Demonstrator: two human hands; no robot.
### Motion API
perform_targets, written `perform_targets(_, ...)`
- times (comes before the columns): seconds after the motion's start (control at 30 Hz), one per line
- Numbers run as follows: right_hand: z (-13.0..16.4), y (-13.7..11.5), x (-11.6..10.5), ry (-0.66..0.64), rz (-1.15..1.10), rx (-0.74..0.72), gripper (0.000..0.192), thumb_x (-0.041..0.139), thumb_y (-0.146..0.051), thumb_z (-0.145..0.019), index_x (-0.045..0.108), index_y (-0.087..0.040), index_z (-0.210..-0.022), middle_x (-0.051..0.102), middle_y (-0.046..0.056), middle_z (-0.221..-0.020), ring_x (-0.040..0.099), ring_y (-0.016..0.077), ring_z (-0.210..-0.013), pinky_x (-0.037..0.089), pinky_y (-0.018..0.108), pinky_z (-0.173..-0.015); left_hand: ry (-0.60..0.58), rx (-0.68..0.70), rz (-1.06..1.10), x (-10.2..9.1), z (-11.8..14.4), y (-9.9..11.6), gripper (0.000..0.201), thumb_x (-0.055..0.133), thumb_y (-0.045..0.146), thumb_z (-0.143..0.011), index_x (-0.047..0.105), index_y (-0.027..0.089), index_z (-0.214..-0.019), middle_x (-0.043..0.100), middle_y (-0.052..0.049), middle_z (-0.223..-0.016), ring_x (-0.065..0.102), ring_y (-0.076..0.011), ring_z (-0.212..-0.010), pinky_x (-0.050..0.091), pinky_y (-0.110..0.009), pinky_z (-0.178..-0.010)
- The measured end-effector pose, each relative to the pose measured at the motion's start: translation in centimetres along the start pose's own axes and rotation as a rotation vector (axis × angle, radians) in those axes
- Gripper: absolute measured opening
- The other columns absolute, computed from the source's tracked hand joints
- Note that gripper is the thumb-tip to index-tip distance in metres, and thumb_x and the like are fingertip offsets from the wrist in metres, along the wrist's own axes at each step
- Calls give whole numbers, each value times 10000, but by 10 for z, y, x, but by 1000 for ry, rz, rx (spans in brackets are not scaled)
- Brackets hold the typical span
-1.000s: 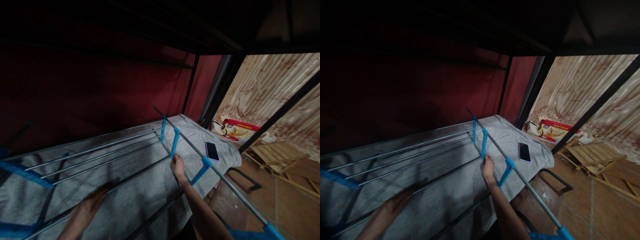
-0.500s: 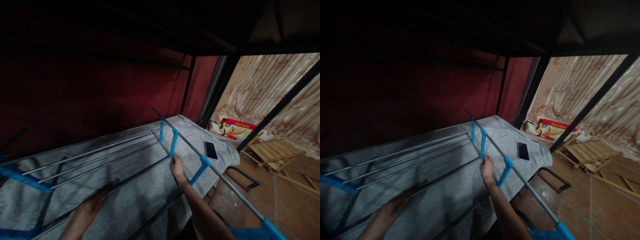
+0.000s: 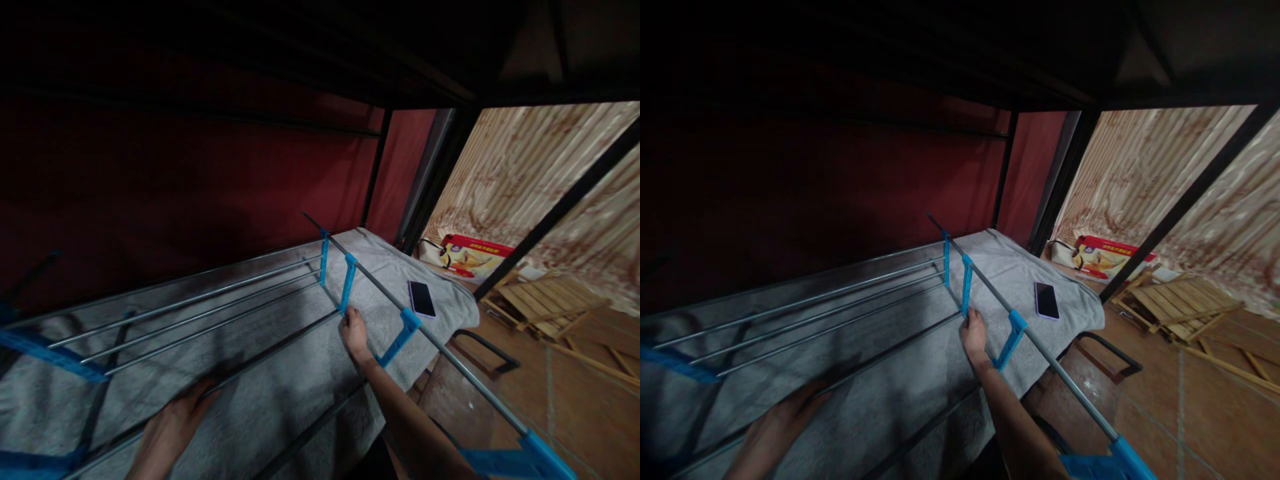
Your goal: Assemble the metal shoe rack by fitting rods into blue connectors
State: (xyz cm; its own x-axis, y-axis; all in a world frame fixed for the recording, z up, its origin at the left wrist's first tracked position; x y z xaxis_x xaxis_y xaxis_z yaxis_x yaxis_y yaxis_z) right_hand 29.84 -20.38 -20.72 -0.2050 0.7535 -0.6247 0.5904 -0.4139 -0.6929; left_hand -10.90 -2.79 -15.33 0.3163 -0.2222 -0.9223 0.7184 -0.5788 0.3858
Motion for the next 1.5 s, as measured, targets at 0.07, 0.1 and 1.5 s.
perform_targets(0.07, 1, 1, 1, -6, 5, 3, 530, 476, -53, -765, 654, -181, -1248, 691, 93, -1057, 644, 217, -974, 513, 333, -943, -51, -32, 7, 2, 1, 0, 534, 389, 544, -906, 753, 246, -1158, 804, -60, -1151, 774, -329, -1034, 629, -448, -911)
perform_targets(0.1, 1, 2, 2, -8, 8, 5, 532, 469, -51, -769, 649, -175, -1254, 689, 100, -1072, 645, 217, -981, 511, 333, -947, -75, -42, 16, 3, 2, 0, 546, 386, 544, -909, 745, 238, -1186, 797, -66, -1177, 770, -330, -1050, 623, -455, -928)
perform_targets(1.5, 115, -153, 96, -693, 175, -1014, 472, 423, -101, -959, 652, -256, -1342, 702, 122, -1204, 641, 288, -1022, 460, 453, -961, 21, 91, -261, 25, 35, 59, 308, 419, 24, -991, 651, 108, -1174, 677, -154, -1200, 622, -263, -1171, 434, -437, -1071)
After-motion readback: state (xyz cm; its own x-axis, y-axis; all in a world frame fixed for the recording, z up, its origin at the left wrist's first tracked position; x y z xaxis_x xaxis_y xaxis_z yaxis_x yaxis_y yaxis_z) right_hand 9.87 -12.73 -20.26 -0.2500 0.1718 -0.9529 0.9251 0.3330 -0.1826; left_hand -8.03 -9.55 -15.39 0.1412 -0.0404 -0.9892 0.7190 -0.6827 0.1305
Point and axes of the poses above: each hand's wrist, its own z-axis away from the middle knuckle, its own x-axis out of the palm, y = z × x, the point moved 1 cm from there along -z, towards the middle knuckle
